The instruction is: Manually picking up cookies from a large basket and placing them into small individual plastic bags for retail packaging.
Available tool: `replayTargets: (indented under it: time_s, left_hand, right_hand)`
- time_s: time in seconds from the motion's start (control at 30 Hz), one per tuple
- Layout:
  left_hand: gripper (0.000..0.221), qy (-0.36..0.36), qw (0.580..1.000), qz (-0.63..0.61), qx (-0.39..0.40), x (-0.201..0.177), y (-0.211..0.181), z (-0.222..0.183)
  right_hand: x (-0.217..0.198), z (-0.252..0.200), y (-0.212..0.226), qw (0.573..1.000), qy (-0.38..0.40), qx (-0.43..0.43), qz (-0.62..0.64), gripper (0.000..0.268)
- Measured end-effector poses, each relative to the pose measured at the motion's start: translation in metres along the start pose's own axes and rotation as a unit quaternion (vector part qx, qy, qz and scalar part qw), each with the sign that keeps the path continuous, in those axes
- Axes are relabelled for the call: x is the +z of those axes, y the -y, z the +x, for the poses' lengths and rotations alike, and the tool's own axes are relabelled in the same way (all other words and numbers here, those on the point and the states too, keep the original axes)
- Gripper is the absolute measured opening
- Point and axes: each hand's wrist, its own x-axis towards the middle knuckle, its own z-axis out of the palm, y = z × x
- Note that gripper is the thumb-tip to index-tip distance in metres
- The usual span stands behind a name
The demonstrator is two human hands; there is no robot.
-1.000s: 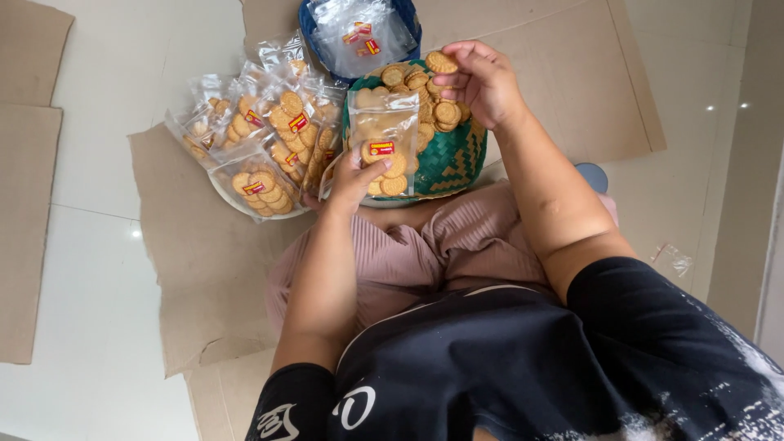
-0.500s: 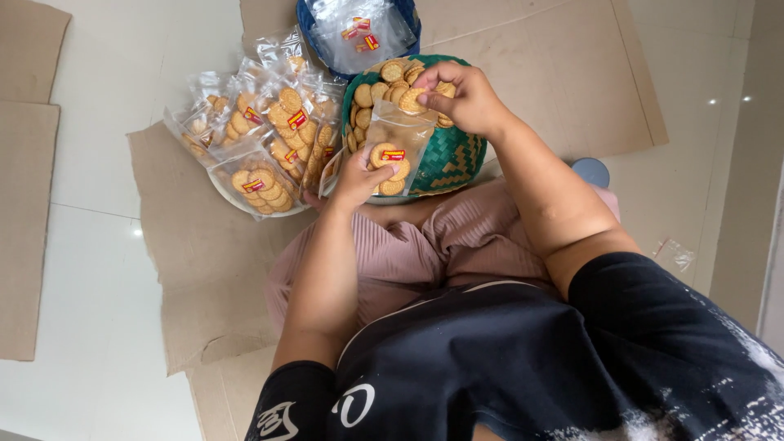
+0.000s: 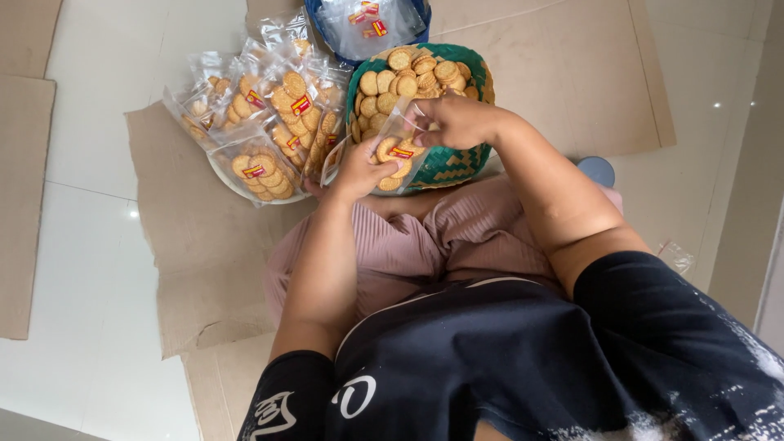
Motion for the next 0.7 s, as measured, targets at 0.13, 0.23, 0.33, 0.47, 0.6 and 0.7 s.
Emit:
replayTargets:
  time_s: [0.13, 0.23, 0.33, 0.47, 0.6, 0.7]
  left_hand:
    - [0.037, 0.012, 0.998, -0.055, -0.008, 0.001, -0.01, -0.003]
    - [0.046, 0.025, 0.995, -0.1, -0.015, 0.003, 0.004, -0.002]
    - [0.061, 0.045, 0.99, -0.132, -0.005, 0.001, 0.021, 0.003]
    - [0.062, 0.045, 0.989, -0.142, -0.016, 0.004, 0.036, 0.005]
    - [0.061, 0.017, 1.0, -0.017, -0.014, 0.008, 0.028, 0.001]
    - [0.087, -0.013, 1.0, 0.0, -0.016, 0.008, 0.016, -0.004]
  right_hand:
    - [0.004, 0.007, -0.001, 0.999, 0.005, 0.04, 0.014, 0.025]
    - [0.006, 0.009, -0.001, 0.996, -0.001, 0.087, -0.017, 0.023]
    - [0.003, 0.007, 0.016, 0.994, 0.044, 0.085, -0.044, 0.026]
    - [0.016, 0.016, -0.015, 0.995, 0.044, 0.085, -0.04, 0.028]
    - [0.027, 0.022, -0.058, 0.993, 0.043, 0.098, -0.055, 0.03]
    - [0.012, 0.009, -0.034, 0.984, 0.045, 0.169, -0.042, 0.024]
